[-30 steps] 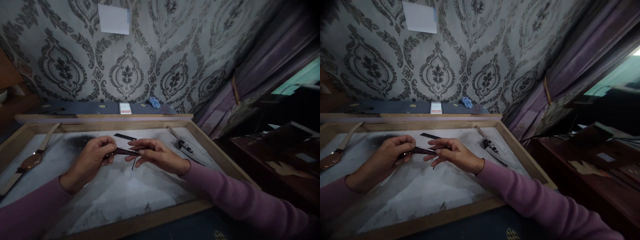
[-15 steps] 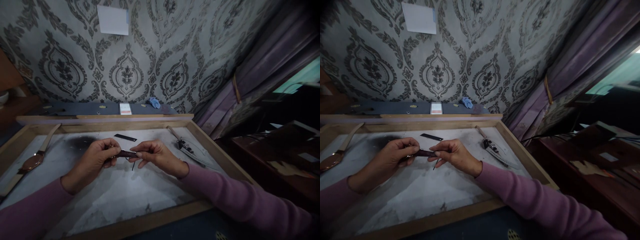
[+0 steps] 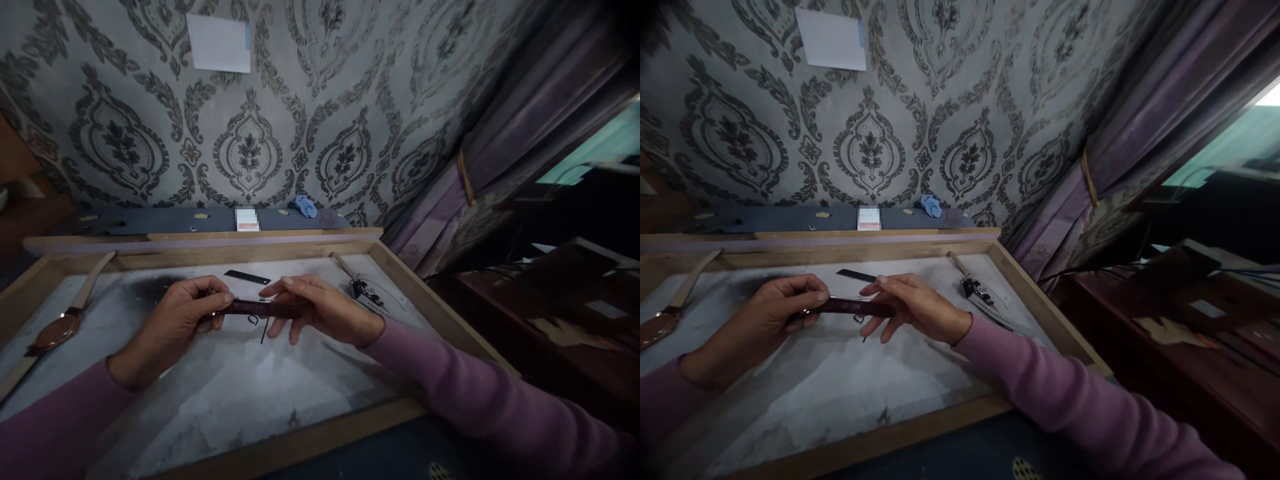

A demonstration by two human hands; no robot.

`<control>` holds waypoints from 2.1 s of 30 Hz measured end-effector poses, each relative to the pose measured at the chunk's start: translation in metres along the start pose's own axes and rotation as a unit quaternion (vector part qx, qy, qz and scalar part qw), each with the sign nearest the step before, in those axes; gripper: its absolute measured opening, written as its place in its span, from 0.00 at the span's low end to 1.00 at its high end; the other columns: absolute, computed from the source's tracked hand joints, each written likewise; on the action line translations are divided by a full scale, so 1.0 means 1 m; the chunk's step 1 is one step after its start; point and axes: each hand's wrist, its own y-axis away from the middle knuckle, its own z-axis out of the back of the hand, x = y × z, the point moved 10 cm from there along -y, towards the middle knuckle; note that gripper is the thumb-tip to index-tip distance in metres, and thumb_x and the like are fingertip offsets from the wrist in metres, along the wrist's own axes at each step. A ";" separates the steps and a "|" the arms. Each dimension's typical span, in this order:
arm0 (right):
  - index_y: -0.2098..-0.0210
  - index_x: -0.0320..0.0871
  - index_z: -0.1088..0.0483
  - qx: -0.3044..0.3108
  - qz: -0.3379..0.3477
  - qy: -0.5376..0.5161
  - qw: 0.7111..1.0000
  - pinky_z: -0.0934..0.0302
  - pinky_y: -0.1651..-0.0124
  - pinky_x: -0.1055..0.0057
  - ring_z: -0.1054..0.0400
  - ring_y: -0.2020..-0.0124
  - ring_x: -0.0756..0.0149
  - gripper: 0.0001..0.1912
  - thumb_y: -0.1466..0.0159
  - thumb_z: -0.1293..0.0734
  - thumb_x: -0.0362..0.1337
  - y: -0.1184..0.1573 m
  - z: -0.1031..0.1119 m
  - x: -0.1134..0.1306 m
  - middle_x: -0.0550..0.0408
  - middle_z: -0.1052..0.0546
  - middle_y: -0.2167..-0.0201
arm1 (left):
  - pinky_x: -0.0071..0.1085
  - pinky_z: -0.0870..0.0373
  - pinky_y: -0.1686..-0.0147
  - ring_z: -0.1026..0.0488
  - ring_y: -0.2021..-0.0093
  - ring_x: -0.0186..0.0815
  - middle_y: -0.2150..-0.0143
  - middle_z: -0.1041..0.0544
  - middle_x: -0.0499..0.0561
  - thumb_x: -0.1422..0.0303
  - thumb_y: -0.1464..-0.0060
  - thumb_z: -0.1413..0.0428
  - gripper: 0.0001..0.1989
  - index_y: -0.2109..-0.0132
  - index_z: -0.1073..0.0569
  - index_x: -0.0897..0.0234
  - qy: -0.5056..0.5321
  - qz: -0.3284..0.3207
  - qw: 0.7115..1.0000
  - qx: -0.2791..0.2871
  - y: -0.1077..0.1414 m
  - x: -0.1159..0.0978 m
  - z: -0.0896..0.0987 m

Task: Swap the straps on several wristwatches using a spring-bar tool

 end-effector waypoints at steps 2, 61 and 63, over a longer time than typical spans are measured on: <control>0.58 0.34 0.28 0.002 -0.018 0.049 0.999 0.38 0.84 0.80 0.24 0.75 0.66 0.21 0.37 0.34 0.48 0.003 0.001 0.000 0.46 0.20 0.67 | 0.19 0.55 0.85 0.43 0.84 0.23 0.85 0.34 0.42 0.64 0.60 0.36 0.11 0.75 0.28 0.66 0.002 -0.002 1.000 0.000 0.000 0.000 0.000; 0.59 0.38 0.35 0.056 0.002 0.115 0.992 0.32 0.70 0.73 0.26 0.72 0.69 0.20 0.41 0.29 0.47 0.004 -0.013 -0.012 0.51 0.22 0.68 | 0.24 0.51 0.82 0.43 0.83 0.27 0.85 0.34 0.41 0.65 0.53 0.43 0.07 0.74 0.29 0.63 -0.240 -0.098 0.964 0.052 0.005 -0.030 -0.010; 0.60 0.38 0.33 0.042 0.033 0.196 0.979 0.38 0.76 0.76 0.31 0.78 0.73 0.18 0.37 0.32 0.49 0.005 -0.011 -0.008 0.55 0.25 0.73 | 0.23 0.52 0.82 0.44 0.84 0.27 0.86 0.34 0.41 0.64 0.53 0.43 0.07 0.74 0.29 0.63 -0.228 -0.080 0.969 0.055 0.003 -0.023 -0.009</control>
